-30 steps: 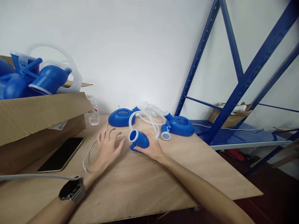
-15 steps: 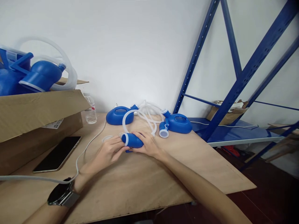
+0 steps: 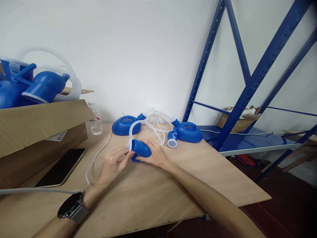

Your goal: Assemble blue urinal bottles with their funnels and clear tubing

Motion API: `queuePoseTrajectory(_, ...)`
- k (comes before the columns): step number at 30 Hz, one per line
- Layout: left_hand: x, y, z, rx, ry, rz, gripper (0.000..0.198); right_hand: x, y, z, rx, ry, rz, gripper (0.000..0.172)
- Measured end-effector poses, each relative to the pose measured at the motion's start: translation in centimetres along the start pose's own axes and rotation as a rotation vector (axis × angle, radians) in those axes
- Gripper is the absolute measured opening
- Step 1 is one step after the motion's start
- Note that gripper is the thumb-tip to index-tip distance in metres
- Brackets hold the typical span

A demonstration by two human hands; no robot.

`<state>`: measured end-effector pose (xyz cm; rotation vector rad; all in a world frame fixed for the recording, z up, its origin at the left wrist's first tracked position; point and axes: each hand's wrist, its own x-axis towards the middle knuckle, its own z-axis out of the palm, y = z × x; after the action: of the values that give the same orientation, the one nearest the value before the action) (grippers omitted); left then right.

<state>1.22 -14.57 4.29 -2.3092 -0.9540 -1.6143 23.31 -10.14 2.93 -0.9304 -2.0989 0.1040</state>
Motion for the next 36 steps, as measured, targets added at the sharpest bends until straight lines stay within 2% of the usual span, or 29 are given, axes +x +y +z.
queuePoseTrajectory(3, 0.0, 0.0, -0.1, 0.035, 0.023, 0.055, 0.015, 0.2, -0.2, -0.2, 0.034, -0.025, -0.007, 0.076)
queuePoseTrajectory(6, 0.1, 0.2, 0.0, 0.008, -0.004, -0.022, 0.021, 0.3, -0.1, -0.4, 0.079, -0.067, -0.027, 0.075)
queuePoseTrajectory(9, 0.0, 0.4, 0.1, 0.009, 0.022, -0.117, 0.022, 0.3, -0.3, -0.3, 0.068, -0.042, 0.013, 0.073)
queuePoseTrajectory(12, 0.1, 0.7, 0.2, 0.048, 0.068, -0.15, 0.021, 0.3, -0.6, 0.1, 0.053, -0.01, 0.076, 0.074)
queuePoseTrajectory(15, 0.2, 1.1, 0.2, 0.04, 0.064, -0.18, 0.023, 0.3, -0.8, 0.6, 0.105, -0.044, 0.097, 0.074)
queuePoseTrajectory(17, 0.2, 1.1, 0.4, -0.031, 0.044, -0.277, 0.026, 0.2, -0.7, 0.9, 0.154, -0.045, 0.112, 0.074)
queuePoseTrajectory(19, 0.3, 0.7, 0.5, -0.156, 0.07, -0.451, 0.03, 0.2, -0.4, 1.1, 0.185, 0.001, 0.146, 0.074)
queuePoseTrajectory(22, 0.3, -0.9, 0.4, -0.318, 0.207, -0.69, 0.036, 0.0, 0.2, 0.9, 0.178, 0.092, 0.178, 0.073)
queuePoseTrajectory(23, 0.3, -1.6, 0.2, -0.308, 0.234, -0.727, 0.038, -0.1, 0.4, 0.7, 0.165, 0.101, 0.17, 0.072)
queuePoseTrajectory(24, 0.2, -2.3, -0.1, -0.248, 0.207, -0.741, 0.038, -0.3, 0.4, 0.6, 0.148, 0.09, 0.16, 0.073)
queuePoseTrajectory(27, -0.2, -4.3, -0.8, 0.044, -0.065, -0.674, 0.036, -0.6, 0.3, 0.4, 0.095, 0.002, 0.152, 0.083)
queuePoseTrajectory(29, -0.5, -5.1, -1.0, 0.191, -0.183, -0.617, 0.034, -0.7, 0.0, 0.5, 0.071, -0.051, 0.161, 0.088)
queuePoseTrajectory(33, -0.5, -4.8, -1.2, 0.272, -0.169, -0.553, 0.049, -0.8, -0.3, 0.9, 0.075, -0.075, 0.136, 0.084)
queuePoseTrajectory(36, -0.2, -3.3, -1.0, 0.137, -0.216, -0.376, 0.044, -0.9, -0.4, 1.1, 0.107, -0.042, 0.114, 0.081)
